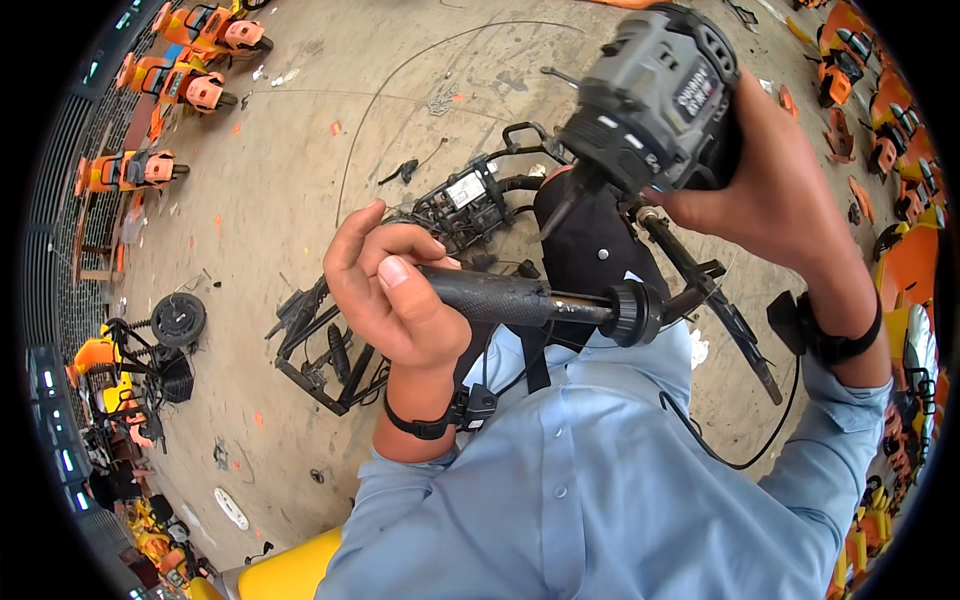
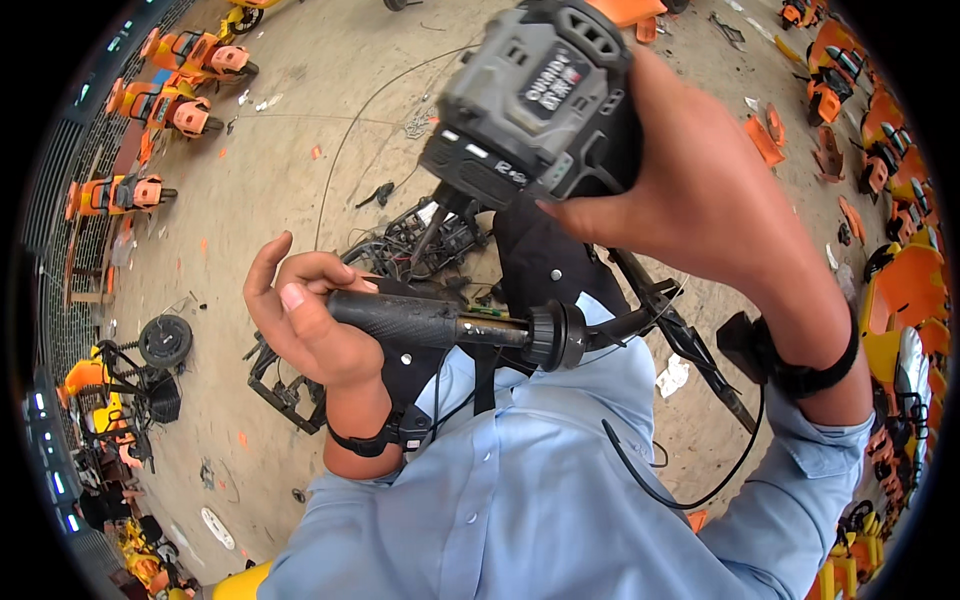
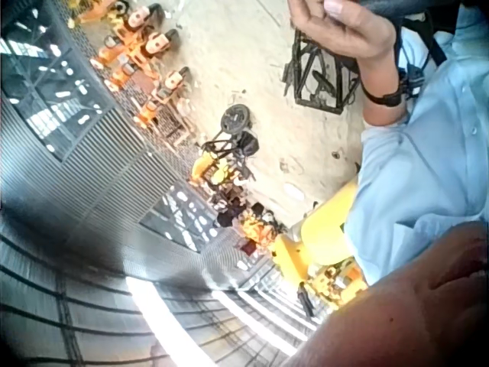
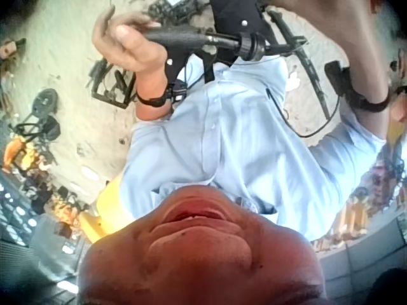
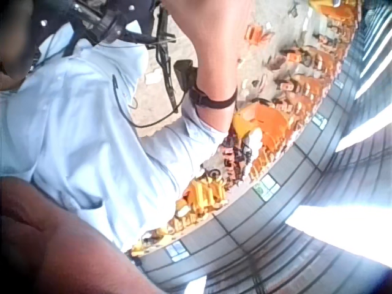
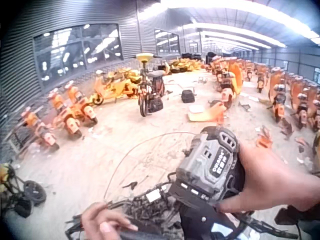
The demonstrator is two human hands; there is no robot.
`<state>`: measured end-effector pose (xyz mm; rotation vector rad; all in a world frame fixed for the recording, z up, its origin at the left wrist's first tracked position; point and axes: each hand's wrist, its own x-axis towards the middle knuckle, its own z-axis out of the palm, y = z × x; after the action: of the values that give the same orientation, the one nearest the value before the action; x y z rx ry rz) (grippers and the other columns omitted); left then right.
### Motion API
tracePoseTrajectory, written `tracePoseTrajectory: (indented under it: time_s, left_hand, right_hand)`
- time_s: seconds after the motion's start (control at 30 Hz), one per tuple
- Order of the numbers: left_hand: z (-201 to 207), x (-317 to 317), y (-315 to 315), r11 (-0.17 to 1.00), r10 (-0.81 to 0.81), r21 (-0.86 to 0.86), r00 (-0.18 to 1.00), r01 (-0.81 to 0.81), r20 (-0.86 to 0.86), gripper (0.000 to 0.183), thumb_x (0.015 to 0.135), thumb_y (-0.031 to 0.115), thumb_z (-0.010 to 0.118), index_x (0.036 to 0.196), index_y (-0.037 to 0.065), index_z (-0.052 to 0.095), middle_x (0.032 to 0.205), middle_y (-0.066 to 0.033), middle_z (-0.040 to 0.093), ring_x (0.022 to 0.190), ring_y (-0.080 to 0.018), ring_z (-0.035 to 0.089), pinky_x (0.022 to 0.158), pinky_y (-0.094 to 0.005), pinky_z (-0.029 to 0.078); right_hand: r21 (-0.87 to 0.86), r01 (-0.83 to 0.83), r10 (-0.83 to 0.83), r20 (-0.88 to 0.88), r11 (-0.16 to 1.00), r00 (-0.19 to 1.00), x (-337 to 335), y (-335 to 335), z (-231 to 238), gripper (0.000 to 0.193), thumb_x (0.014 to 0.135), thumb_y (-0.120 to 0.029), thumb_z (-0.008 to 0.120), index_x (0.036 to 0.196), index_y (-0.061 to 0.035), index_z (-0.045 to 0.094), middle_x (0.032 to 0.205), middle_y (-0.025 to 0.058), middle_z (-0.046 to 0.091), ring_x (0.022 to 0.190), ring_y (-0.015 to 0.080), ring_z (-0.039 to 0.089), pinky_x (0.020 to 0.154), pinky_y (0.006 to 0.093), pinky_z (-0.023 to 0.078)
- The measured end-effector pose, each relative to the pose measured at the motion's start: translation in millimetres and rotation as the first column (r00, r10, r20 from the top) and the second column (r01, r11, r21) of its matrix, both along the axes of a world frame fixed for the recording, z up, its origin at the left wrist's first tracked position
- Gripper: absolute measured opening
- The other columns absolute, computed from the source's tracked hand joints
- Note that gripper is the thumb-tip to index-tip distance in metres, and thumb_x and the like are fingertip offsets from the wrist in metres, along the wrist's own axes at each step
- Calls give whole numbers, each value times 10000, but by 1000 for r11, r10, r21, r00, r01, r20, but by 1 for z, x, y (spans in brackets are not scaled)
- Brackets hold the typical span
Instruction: The person is attaching a handlebar component to a scooter frame using an electric drill. They position the handlebar onto the central mount and then use the power tool to fasten it securely.
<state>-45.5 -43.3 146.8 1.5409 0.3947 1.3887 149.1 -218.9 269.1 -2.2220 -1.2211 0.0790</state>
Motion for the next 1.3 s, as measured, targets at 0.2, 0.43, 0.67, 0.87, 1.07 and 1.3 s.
tracePoseTrajectory:
  time_s: [0.2,0.43,0.67,0.87,1.07,1.3]
  left_hand:
    - [-5,-3,7,994,-17,104,999,21,-42,391,989,184,445,1276,-82,448,705,-110,603,528,-122,509,537,-247,466]
    - [2,-6,3,995,2,95,991,11,-132,381,1009,168,432,1284,-95,410,717,-144,589,569,-187,555,580,-323,531]
    - [-1,-2,3,997,3,81,998,2,-64,376,988,133,440,1293,-86,419,734,-120,599,567,-136,529,570,-272,507]
    - [2,-1,0,998,-2,55,998,6,-62,366,975,102,446,1290,-83,428,727,-101,595,570,-114,514,551,-245,490]
    - [8,-1,-3,998,27,57,998,-24,-61,361,965,77,455,1284,-91,441,693,-81,577,575,-114,510,560,-245,488]
    - [2,-5,-3,996,58,76,997,-54,-55,357,957,57,452,1275,-103,453,645,-62,563,541,-104,494,563,-240,461]
  right_hand:
    - [-156,20,-17,17,988,1000,-11,3,-23,847,577,-171,876,1310,9,491,1023,177,675,925,328,677,811,385,531]
    - [-199,-70,99,141,978,985,-9,14,-35,906,563,-192,877,1325,38,446,1032,205,662,981,417,636,837,463,512]
    - [-143,-144,184,330,979,926,-6,8,-42,1054,522,-218,937,1400,22,406,1130,196,654,1045,413,632,905,452,509]
    - [-225,-161,250,456,961,854,-13,10,-20,1029,507,-201,953,1377,-18,433,1138,150,664,1023,385,643,958,434,490]
    - [-324,-105,277,549,940,788,-30,10,8,986,489,-135,932,1345,-22,456,1028,122,690,977,376,652,960,453,478]
    - [-335,-111,303,602,936,739,-44,17,18,968,496,-120,912,1342,-13,454,1025,132,691,975,367,664,981,482,470]
